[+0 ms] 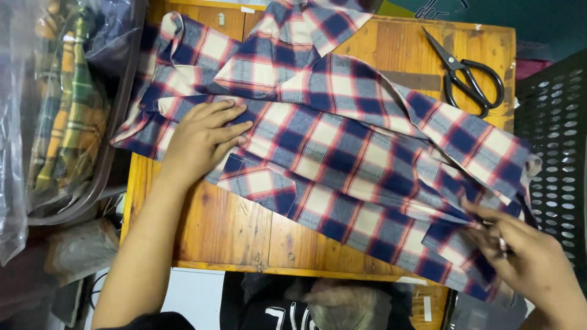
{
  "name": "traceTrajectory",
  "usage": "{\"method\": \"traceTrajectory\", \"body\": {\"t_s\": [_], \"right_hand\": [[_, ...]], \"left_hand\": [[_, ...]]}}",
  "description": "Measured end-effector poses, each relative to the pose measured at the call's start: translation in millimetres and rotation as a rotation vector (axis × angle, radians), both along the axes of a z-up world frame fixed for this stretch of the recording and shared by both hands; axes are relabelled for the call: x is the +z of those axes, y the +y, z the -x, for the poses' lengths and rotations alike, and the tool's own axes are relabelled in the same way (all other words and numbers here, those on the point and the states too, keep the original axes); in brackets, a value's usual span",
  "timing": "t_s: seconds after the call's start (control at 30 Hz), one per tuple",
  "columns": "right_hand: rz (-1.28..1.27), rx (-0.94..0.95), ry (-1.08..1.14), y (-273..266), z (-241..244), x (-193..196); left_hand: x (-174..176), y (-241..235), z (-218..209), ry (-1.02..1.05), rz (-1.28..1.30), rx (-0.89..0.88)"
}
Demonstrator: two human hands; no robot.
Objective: The person uses a small knife to cut the tags off a folded plaid shirt on a wooden table. They then unfold the shirt and continue to cut tags from the sleeves and other parts of the garment.
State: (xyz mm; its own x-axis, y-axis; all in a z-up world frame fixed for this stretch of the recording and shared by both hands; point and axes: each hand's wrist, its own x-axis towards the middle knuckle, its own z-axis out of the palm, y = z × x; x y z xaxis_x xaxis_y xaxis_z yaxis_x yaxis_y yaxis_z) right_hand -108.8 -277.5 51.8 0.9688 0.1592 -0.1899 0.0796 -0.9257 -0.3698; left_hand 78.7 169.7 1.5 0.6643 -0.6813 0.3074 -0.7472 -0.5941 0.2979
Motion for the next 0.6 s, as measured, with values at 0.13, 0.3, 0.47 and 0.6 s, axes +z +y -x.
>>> {"method": "traceTrajectory", "body": {"t_s": [0.13,0.3,0.47,0.6], "right_hand": [[-0.120,0.012,-0.292,2.6,8.5,-0.7],[-0.540,-0.248,-0.306,-39.8,30.0,-39.2],[-0.394,-0.362,-0.040,-234.8,120.7,-171.7],[-1.124,0.317,0.539,-277.1,118.7,-230.4]], "left_hand": [[9.4,-14.6,2.8,-0.243,0.241,0.071],[52.0,-25.4,18.0,-0.226,0.422,0.166],[91.0,-13.8,44.4,-0.519,0.104,-0.016],[105.7,0.6,91.1,-0.571,-0.050,0.046]]}}
